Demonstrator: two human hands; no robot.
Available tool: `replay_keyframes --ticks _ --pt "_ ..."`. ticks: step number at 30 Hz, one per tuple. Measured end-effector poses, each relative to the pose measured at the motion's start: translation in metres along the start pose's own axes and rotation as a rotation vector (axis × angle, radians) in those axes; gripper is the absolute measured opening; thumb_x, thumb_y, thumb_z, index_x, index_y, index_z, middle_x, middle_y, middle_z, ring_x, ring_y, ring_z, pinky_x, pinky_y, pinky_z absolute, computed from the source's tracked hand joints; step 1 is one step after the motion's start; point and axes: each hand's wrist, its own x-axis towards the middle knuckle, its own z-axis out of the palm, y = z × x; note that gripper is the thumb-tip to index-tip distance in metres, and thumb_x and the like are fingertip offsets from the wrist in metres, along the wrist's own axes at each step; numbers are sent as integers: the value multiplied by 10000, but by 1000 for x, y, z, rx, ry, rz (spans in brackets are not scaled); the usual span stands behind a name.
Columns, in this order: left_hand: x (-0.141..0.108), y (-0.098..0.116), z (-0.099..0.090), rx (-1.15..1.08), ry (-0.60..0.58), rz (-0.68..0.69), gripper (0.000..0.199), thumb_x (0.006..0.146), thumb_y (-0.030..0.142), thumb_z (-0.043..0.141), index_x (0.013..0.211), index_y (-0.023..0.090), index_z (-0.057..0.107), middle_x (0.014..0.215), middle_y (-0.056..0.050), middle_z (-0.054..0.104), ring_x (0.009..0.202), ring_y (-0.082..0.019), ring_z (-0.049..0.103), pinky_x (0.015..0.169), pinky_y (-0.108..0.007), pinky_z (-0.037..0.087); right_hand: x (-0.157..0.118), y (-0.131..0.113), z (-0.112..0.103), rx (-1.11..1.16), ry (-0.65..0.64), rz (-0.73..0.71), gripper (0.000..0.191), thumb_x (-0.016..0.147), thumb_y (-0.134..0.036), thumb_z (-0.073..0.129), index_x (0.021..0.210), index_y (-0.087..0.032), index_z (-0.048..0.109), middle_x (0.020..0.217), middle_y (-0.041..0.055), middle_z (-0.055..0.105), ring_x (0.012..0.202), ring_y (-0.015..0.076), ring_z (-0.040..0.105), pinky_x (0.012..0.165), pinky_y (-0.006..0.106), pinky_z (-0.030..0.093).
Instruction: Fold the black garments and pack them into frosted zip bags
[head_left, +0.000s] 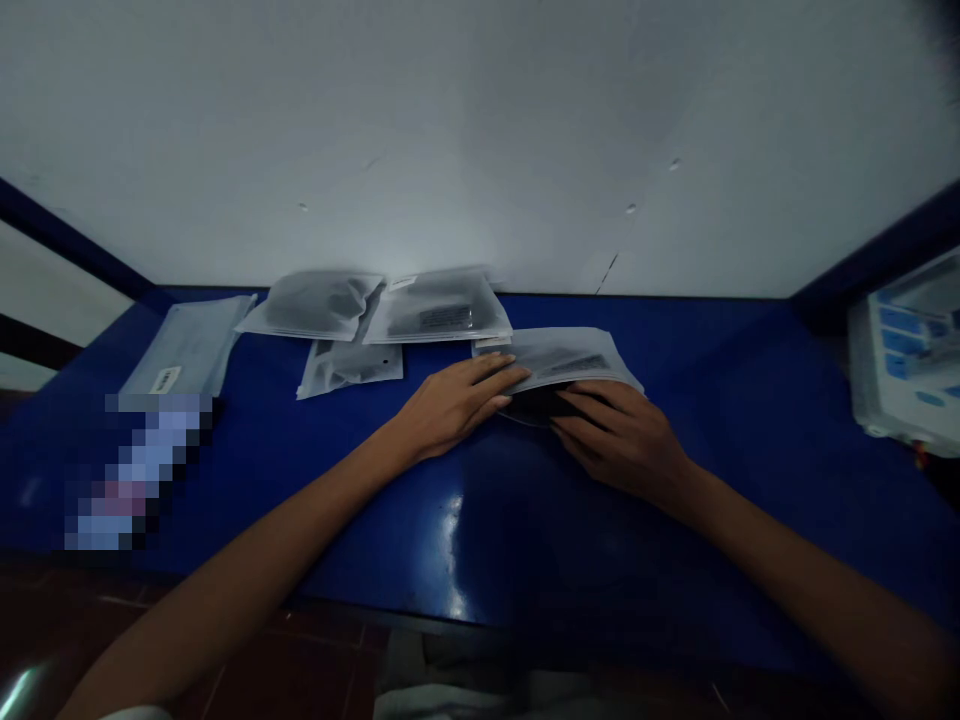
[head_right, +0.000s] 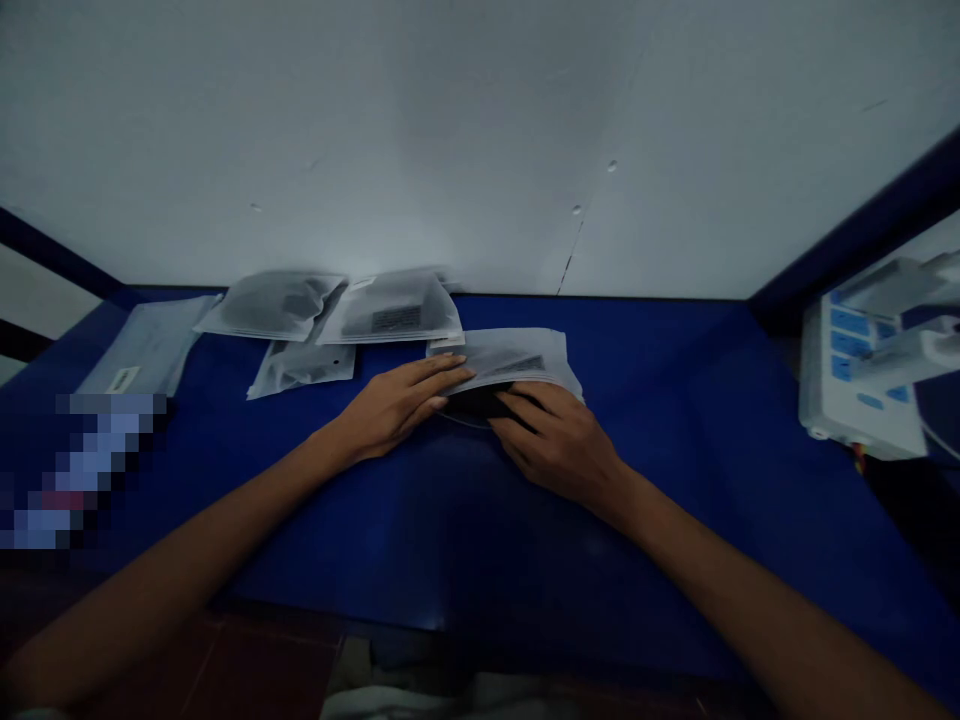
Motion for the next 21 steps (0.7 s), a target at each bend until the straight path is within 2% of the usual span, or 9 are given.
replay_keyframes --ticks 3,7,12,15,17,21 --pt "-1 -3 -4 -30 -88 -8 536 1120 458 266 1558 199 435 1596 -130 467 1493 -263 442 1218 -462 406 -1 -1 -2 42 48 -42 203 898 -88 683 1050 -204 752 1051 67 784 1020 231 712 912 386 609" --pt "-2 -8 -7 11 -170 34 592 1103 535 262 1596 228 381 1657 -114 367 1547 -277 344 1258 -484 332 1 -6 -10 128 115 -132 193 882 -108 723 1037 -219 752 985 26 786 967 183 721 844 323 629" --pt "-1 -13 -5 46 -199 58 619 1099 544 271 1606 201 363 1703 -136 244 1589 -287 231 1293 -495 235 11 -19 -25 227 101 -251 204 883 -109 731 1078 -166 742 866 35 771 857 161 720 760 283 623" --pt "1 -16 0 60 -172 12 609 1106 513 288 1614 181 340 1713 -159 188 1598 -311 188 1283 -540 232 13 -24 -28 260 84 -276 234 902 -107 703 1132 -143 727 914 51 781 880 158 724 771 276 620" --pt "2 -18 4 60 -127 -26 571 1113 466 309 1607 186 356 1705 -160 225 1586 -315 231 1271 -539 266 13 -24 -26 265 81 -277 255 920 -88 664 1167 -126 715 950 55 789 903 159 728 775 278 623" --pt "4 -23 11 78 36 -107 483 1112 410 356 1516 193 509 1583 -134 478 1460 -277 474 1196 -468 420 12 -23 -26 272 121 -266 216 978 -107 580 1151 -116 710 973 48 802 895 148 732 763 282 628"
